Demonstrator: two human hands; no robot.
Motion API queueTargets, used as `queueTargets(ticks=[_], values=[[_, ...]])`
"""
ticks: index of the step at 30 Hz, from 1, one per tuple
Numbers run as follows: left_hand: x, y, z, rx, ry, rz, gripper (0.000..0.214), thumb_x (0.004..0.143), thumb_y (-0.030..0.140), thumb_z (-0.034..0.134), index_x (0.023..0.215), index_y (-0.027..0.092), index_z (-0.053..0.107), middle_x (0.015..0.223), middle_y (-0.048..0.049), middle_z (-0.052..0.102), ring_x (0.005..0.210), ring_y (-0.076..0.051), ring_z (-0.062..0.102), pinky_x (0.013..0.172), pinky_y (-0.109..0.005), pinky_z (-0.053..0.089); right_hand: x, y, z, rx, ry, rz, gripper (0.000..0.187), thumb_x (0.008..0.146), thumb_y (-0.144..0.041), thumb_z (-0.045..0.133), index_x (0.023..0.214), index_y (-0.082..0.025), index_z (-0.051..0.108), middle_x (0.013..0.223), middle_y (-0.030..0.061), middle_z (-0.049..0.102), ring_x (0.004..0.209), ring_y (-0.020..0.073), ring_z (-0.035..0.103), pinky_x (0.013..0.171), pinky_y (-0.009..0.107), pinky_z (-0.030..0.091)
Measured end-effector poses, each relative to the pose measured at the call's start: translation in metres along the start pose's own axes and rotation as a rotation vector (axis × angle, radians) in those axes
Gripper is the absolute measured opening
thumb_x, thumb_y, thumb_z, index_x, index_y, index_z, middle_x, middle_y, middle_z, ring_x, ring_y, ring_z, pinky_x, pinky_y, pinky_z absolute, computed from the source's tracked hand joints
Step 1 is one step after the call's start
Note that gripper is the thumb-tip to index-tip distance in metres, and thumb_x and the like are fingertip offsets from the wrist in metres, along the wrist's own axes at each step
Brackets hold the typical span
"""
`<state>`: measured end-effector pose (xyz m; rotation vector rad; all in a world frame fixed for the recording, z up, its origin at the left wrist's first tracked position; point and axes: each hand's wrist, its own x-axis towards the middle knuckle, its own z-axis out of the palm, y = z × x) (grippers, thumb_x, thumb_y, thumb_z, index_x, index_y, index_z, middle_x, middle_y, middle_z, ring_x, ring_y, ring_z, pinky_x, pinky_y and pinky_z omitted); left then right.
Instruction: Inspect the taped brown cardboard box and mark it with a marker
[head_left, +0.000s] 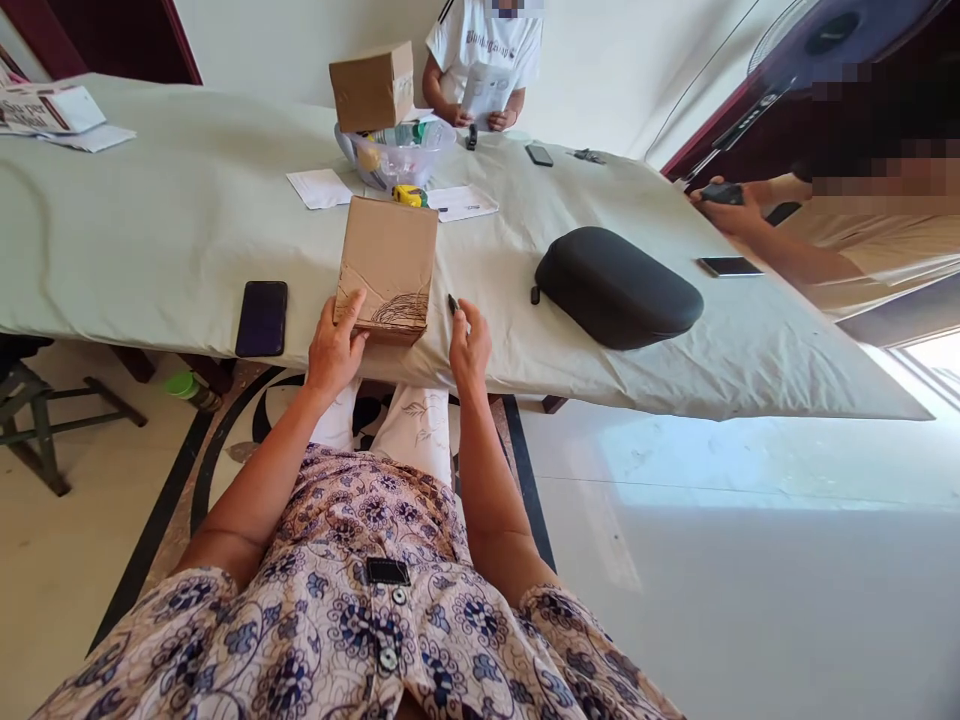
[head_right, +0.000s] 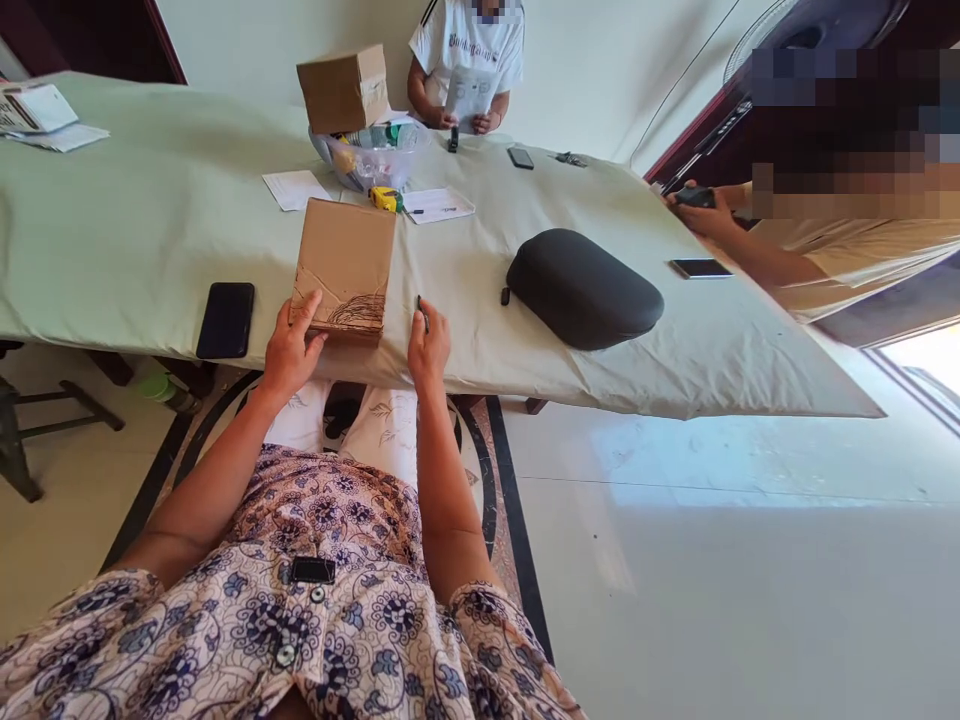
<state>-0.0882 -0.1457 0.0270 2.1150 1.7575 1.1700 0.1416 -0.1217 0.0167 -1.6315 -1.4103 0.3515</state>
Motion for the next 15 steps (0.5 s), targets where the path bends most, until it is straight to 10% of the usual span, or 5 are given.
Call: queueTargets(ticks=[15], values=[[-0.015, -0.014, -0.005, -0.115, -0.060, 0.166, 0.070, 0.097, 0.049, 0.052, 0.156, 0.014, 0.041, 0.166, -0.0203, 0.037, 0.160, -0.031, 0.026, 0.130, -0.051, 0.023, -0.039, -0.031, 0.025, 0.584, -0.161, -0.074, 0.082, 0.088, -0.059, 0.055, 0.155, -0.016, 0.035, 0.158, 0.0200, 0.049, 0.138, 0.0247, 0.058, 0.107, 0.041, 0.056]])
